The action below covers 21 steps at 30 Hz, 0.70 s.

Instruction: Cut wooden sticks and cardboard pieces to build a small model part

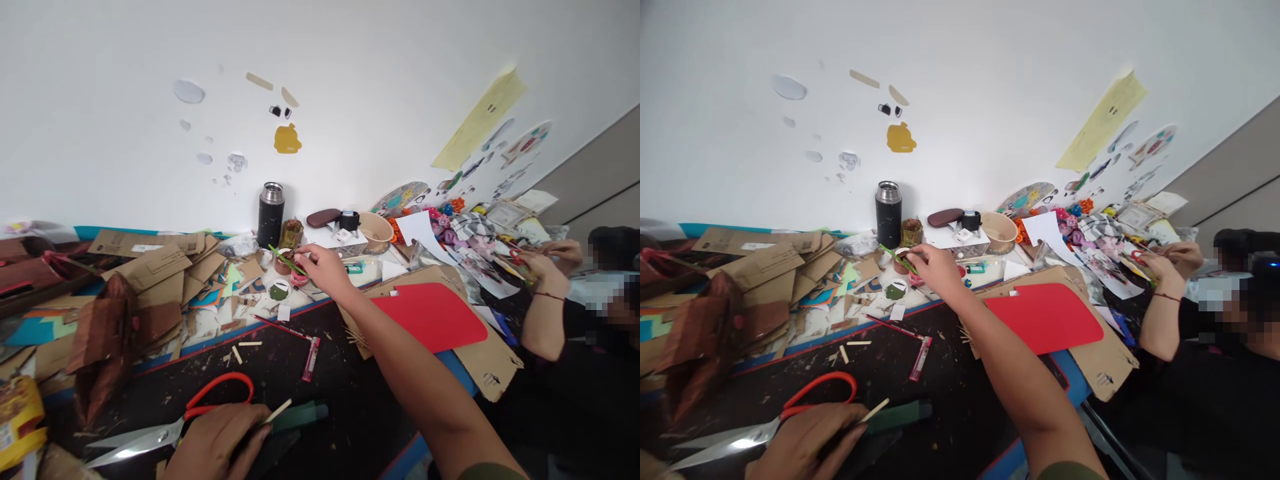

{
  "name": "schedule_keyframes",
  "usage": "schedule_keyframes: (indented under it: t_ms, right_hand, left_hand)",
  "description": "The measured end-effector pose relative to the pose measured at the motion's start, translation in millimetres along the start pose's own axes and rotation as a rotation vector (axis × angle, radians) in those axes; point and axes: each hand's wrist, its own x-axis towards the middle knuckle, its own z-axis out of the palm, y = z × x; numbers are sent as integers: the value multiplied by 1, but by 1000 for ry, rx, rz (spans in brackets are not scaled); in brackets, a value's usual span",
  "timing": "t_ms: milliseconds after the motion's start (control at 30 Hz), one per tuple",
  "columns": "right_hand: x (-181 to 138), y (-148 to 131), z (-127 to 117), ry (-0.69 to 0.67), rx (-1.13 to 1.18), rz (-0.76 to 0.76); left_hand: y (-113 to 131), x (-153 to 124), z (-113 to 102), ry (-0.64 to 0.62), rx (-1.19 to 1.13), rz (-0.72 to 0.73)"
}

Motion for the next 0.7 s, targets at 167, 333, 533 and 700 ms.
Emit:
schedule_keyframes:
  t_ms: [167,333,533,700]
  right_hand:
    - [15,-17,-2,-167,-271,-41]
    - [28,-25,-5,-251,-324,-71]
    - [31,-28,2,-338,-385,-111]
    - [22,-26,-7,-219,-413,-79]
  left_hand:
    - [-1,0,1,-2,-2,-10]
    - [-1,0,3,19,20,9]
    - [1,2,1,22,32,25]
    - [2,3,2,38,38,26]
